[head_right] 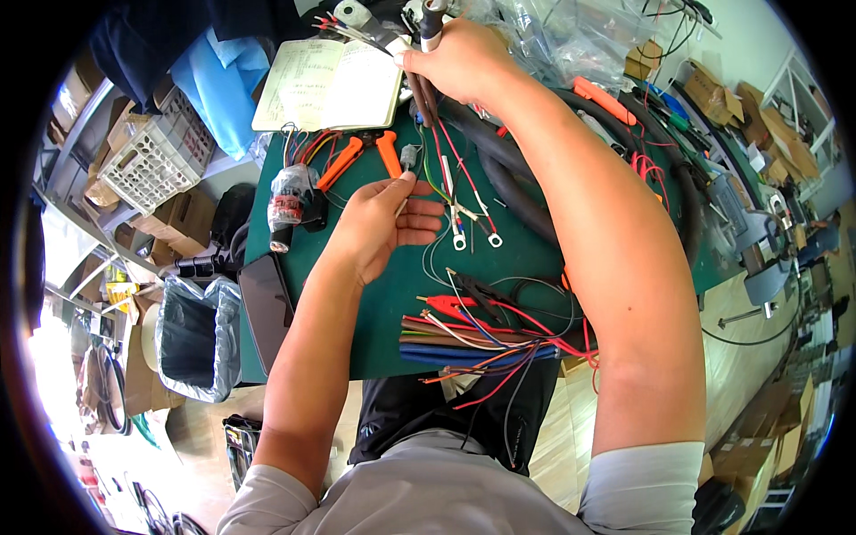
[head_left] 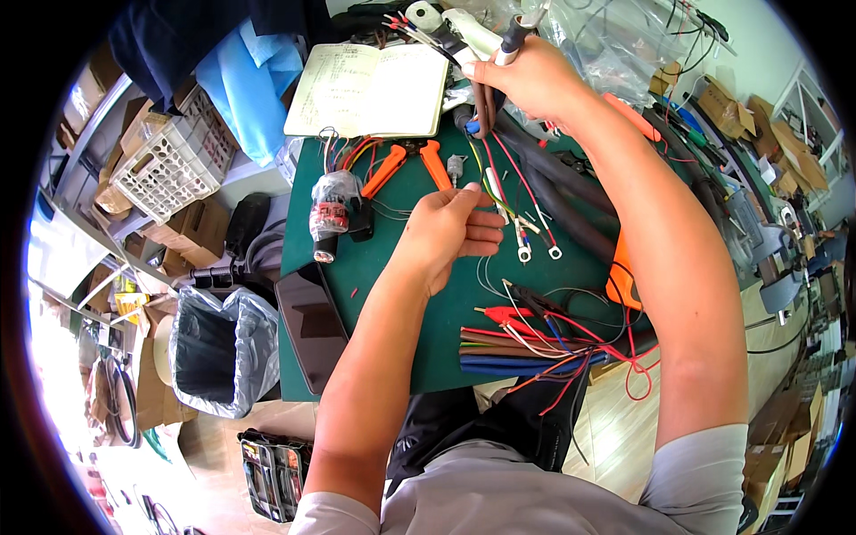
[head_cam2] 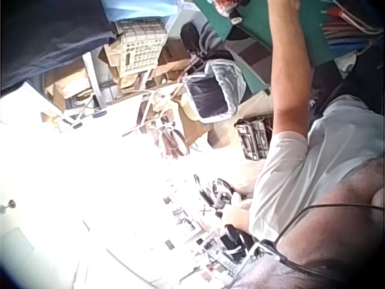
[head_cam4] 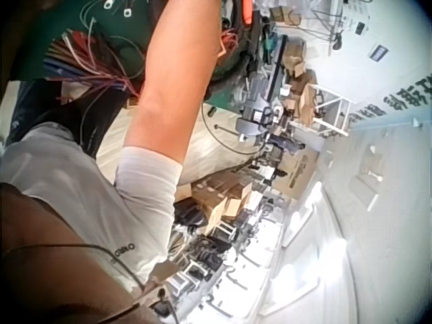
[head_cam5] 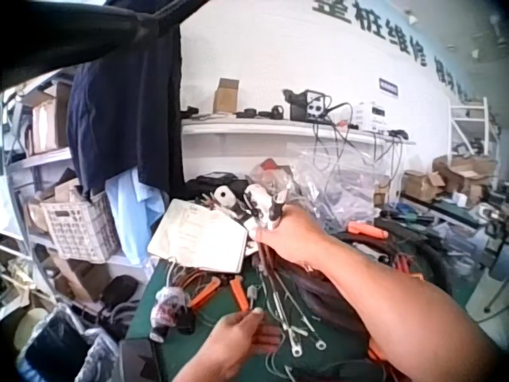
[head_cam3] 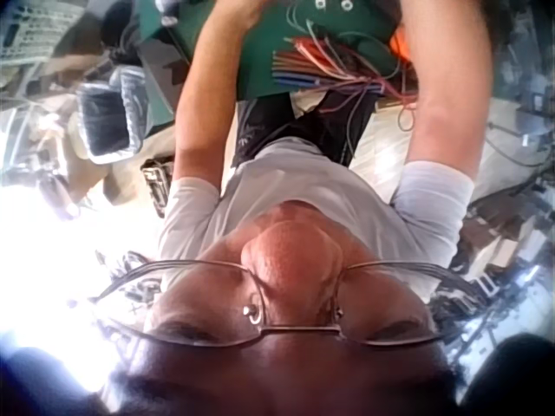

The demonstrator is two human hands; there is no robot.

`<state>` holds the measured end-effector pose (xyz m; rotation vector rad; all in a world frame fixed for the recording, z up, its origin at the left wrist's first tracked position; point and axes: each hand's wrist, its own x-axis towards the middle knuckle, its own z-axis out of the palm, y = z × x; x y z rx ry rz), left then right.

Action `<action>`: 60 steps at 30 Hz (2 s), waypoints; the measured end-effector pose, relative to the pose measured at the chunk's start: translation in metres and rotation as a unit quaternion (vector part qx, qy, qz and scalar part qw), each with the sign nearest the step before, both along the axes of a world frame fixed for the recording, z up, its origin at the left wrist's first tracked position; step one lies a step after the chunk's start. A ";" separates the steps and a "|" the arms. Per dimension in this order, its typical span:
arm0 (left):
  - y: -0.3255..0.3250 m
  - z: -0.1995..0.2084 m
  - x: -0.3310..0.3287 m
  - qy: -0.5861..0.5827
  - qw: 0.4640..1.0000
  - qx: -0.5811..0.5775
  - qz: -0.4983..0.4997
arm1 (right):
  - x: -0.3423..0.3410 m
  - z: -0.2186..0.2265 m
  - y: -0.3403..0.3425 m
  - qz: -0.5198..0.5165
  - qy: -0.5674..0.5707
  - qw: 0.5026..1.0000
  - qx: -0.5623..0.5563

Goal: The person touches wire leads with multimeter probes, consults a notebook, and organizes multiple colored wires into groups by hand.

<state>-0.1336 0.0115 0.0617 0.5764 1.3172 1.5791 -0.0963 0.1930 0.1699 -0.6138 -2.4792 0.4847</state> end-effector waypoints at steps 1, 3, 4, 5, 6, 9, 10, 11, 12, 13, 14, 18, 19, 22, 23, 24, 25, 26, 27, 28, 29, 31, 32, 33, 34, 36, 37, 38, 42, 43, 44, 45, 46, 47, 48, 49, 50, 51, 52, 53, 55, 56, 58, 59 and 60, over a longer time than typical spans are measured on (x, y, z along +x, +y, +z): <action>-0.001 0.003 0.002 -0.020 1.000 0.002 -0.011 | -0.003 0.002 0.003 -0.010 -0.014 1.000 -0.021; 0.000 0.000 0.010 0.059 0.998 -0.004 -0.023 | -0.006 0.004 0.004 -0.011 -0.022 0.999 -0.030; 0.003 -0.001 0.015 0.099 0.995 -0.006 -0.029 | -0.006 0.005 0.004 -0.011 -0.025 0.999 -0.035; 0.006 -0.004 0.018 0.091 0.996 -0.007 -0.011 | -0.008 0.003 0.003 -0.011 -0.014 0.999 -0.035; 0.009 -0.010 0.018 0.072 0.997 0.005 0.004 | -0.010 0.001 0.001 -0.010 -0.003 0.999 -0.035; 0.016 -0.021 0.017 0.034 0.998 0.023 0.046 | -0.010 -0.003 -0.003 -0.014 0.019 0.999 -0.040; 0.016 -0.021 0.016 -0.004 0.998 0.048 0.049 | -0.010 -0.003 -0.004 -0.016 0.024 0.999 -0.043; 0.016 -0.020 0.014 -0.040 0.995 0.073 0.053 | -0.009 -0.003 -0.004 -0.014 0.018 0.999 -0.049; 0.015 -0.018 0.013 -0.076 0.991 0.097 0.057 | -0.007 -0.001 -0.003 -0.011 0.012 0.998 -0.055; 0.013 -0.015 0.011 -0.097 0.987 0.110 0.071 | -0.006 0.000 -0.003 -0.009 0.005 0.998 -0.060; 0.012 -0.013 0.009 -0.127 0.977 0.147 0.092 | -0.005 0.001 -0.004 -0.009 0.008 0.998 -0.066; 0.010 -0.011 0.000 -0.191 0.942 0.221 0.163 | 0.002 0.001 -0.014 0.006 0.021 0.994 -0.103; 0.008 -0.010 -0.001 -0.184 0.945 0.209 0.170 | 0.004 0.001 -0.016 0.014 0.025 0.993 -0.116; 0.003 -0.002 0.000 -0.098 0.983 0.116 0.099 | 0.014 0.000 -0.007 -0.002 0.003 0.991 -0.136; 0.001 -0.001 -0.001 -0.049 0.994 0.080 0.063 | 0.015 0.000 -0.007 0.001 0.001 0.989 -0.150; -0.001 -0.001 -0.001 0.000 0.999 0.043 0.026 | 0.016 0.000 -0.008 -0.004 0.001 0.987 -0.158; 0.001 -0.003 0.002 -0.011 0.994 0.086 0.067 | 0.017 -0.001 -0.010 -0.008 0.001 0.986 -0.166; 0.002 -0.004 0.000 -0.016 0.991 0.097 0.086 | 0.018 0.000 -0.011 -0.012 0.003 0.985 -0.173; 0.002 -0.004 -0.003 -0.021 0.988 0.108 0.106 | 0.018 -0.002 -0.010 -0.003 0.009 0.985 -0.173; 0.001 -0.004 -0.006 -0.026 0.985 0.120 0.125 | 0.017 -0.006 -0.008 0.005 0.015 0.985 -0.172; -0.003 0.001 -0.006 0.016 0.992 0.066 0.107 | 0.018 -0.007 -0.007 0.012 0.020 0.985 -0.171; 0.002 -0.010 -0.009 0.286 0.956 -0.050 0.036 | 0.021 -0.007 -0.005 0.007 -0.008 0.983 -0.181; 0.003 -0.009 -0.008 0.413 0.905 -0.107 0.000 | 0.022 -0.006 -0.005 0.005 -0.022 0.982 -0.186; 0.001 -0.005 0.002 0.473 0.872 -0.115 0.050 | 0.023 -0.009 -0.004 -0.008 -0.026 0.981 -0.190; 0.003 -0.006 0.004 0.481 0.870 -0.071 0.088 | 0.024 -0.012 -0.003 -0.008 -0.035 0.981 -0.192; 0.007 -0.012 0.004 0.492 0.854 0.015 0.167 | 0.025 -0.014 -0.007 -0.002 -0.052 0.980 -0.194; 0.012 -0.012 0.002 0.494 0.844 0.049 0.201 | 0.025 -0.014 -0.010 0.001 -0.056 0.979 -0.198; 0.019 -0.008 0.000 0.500 0.842 0.041 0.198 | 0.024 -0.016 -0.011 0.017 -0.042 0.977 -0.209; 0.045 0.012 -0.014 0.490 0.862 -0.010 0.133 | 0.027 -0.014 -0.019 0.036 -0.009 0.981 -0.188; 0.050 0.018 -0.019 0.480 0.871 -0.028 0.103 | 0.024 -0.024 -0.011 0.052 -0.017 0.985 -0.163; 0.053 0.024 -0.025 0.474 0.876 -0.048 0.073 | 0.020 -0.024 -0.012 0.070 -0.022 0.988 -0.139; 0.052 0.025 -0.033 0.473 0.880 -0.003 0.054 | 0.020 -0.021 -0.012 0.051 -0.035 0.983 -0.173; 0.049 0.026 -0.038 0.457 0.889 -0.002 0.025 | 0.021 -0.019 -0.014 0.076 -0.034 0.983 -0.166; 0.042 0.036 -0.036 0.438 0.899 0.001 -0.010 | 0.024 -0.018 -0.014 0.083 -0.045 0.982 -0.166; 0.037 0.042 -0.037 0.418 0.907 0.003 -0.045 | 0.028 -0.016 -0.012 0.090 -0.057 0.980 -0.166; 0.037 0.046 -0.042 0.421 0.902 -0.048 -0.077 | 0.032 -0.014 -0.006 0.092 -0.099 0.975 -0.177; 0.028 0.058 -0.047 0.376 0.911 -0.080 -0.151 | 0.039 -0.009 -0.013 0.131 -0.105 0.969 -0.181; 0.029 0.047 -0.054 0.347 0.925 -0.032 -0.154 | 0.041 -0.013 -0.005 0.195 -0.106 0.963 -0.152; 0.030 0.036 -0.059 0.316 0.936 0.017 -0.157 | 0.041 -0.018 0.002 0.256 -0.107 0.953 -0.121; 0.019 0.038 -0.057 0.299 0.941 0.022 -0.156 | 0.036 -0.022 -0.001 0.265 -0.130 0.952 -0.084; 0.003 0.044 -0.046 0.455 0.883 -0.011 -0.110 | 0.036 -0.015 -0.011 0.255 -0.183 0.950 -0.011; -0.001 0.047 -0.040 0.525 0.846 0.005 -0.089 | 0.038 -0.014 -0.013 0.253 -0.184 0.950 -0.007; -0.004 0.058 -0.028 0.569 0.811 -0.123 -0.053 | 0.043 -0.014 -0.011 0.248 -0.185 0.951 0.001; -0.007 0.053 -0.022 0.576 0.812 -0.089 -0.013 | 0.045 -0.016 -0.011 0.245 -0.172 0.954 0.004; -0.007 0.046 -0.017 0.581 0.811 -0.054 0.027 | 0.046 -0.018 -0.010 0.236 -0.169 0.957 -0.002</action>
